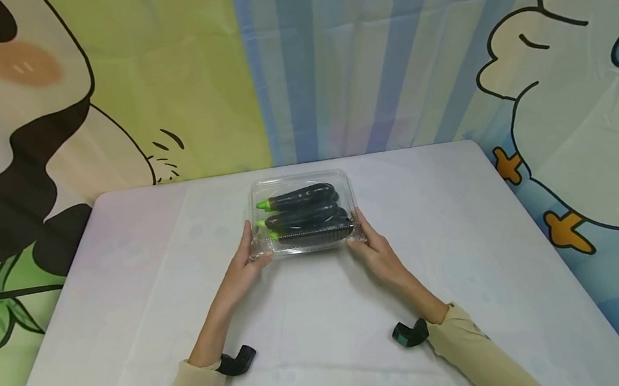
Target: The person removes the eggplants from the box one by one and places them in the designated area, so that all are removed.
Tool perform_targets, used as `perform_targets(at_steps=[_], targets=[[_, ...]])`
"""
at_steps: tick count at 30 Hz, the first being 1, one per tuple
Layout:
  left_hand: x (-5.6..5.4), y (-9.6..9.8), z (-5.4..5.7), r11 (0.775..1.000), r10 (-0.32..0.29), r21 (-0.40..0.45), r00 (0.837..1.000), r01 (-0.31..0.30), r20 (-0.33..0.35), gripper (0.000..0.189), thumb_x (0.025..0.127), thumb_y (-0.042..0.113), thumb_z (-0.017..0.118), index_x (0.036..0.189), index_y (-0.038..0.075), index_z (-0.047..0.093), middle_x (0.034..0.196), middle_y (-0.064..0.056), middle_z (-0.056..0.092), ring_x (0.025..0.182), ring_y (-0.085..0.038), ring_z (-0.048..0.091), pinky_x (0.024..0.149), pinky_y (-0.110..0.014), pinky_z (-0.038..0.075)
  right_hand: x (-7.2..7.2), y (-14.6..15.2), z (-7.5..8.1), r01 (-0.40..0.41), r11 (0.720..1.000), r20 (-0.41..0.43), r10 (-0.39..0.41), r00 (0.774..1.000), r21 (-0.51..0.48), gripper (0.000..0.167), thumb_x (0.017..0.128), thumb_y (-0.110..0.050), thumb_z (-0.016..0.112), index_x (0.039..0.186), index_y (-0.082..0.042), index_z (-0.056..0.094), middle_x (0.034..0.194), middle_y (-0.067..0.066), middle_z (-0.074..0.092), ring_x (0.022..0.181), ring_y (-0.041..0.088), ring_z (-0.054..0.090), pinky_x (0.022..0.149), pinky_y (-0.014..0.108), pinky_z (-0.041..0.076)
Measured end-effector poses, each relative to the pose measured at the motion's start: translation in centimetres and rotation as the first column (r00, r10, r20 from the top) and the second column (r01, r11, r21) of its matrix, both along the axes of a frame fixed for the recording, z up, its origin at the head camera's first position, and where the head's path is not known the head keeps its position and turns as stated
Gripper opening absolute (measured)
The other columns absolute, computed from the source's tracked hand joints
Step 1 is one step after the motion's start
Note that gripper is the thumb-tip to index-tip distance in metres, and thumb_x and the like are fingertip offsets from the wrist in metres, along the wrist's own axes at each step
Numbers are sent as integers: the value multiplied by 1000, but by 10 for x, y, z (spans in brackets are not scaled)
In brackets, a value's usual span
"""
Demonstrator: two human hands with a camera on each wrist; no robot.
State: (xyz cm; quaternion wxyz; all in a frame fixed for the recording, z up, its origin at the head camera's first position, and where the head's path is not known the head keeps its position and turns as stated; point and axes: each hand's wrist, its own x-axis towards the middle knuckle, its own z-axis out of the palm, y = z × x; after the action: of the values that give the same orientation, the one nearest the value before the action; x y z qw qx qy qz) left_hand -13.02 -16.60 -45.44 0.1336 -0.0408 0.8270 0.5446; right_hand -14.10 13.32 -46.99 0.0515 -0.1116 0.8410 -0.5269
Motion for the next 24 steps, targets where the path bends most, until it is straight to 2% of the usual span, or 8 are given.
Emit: perform_targets(at_steps=[8,17,24], targets=[[1,0,-2,1000,-5,8,1000,6,-20,86,96,29,54,156,28,-8,165,-1,-5,153,-30,0,121,-59,11,-2,1,2,-17,1000,15,17,1000,6,70,101,-29,50,157,-19,10,161,12,19,146,35,28,119,53,26],[1,2,-4,1000,-4,23,999,5,-39,87,97,28,53,155,31,-11,165,-2,-7,153,-31,-2,121,-60,10,-2,0,4,-1,1000,5,1,1000,16,70,100,-28,51,157,-19,12,160,13,23,144,35,33,118,53,28],[1,2,-3,1000,-17,18,999,18,-42,85,97,29,52,155,31,-10,165,-6,-5,152,-36,5,119,-61,17,-1,-1,2,14,1000,4,-14,1000,1,70,100,-26,51,157,-16,12,159,15,25,144,35,32,119,53,27]])
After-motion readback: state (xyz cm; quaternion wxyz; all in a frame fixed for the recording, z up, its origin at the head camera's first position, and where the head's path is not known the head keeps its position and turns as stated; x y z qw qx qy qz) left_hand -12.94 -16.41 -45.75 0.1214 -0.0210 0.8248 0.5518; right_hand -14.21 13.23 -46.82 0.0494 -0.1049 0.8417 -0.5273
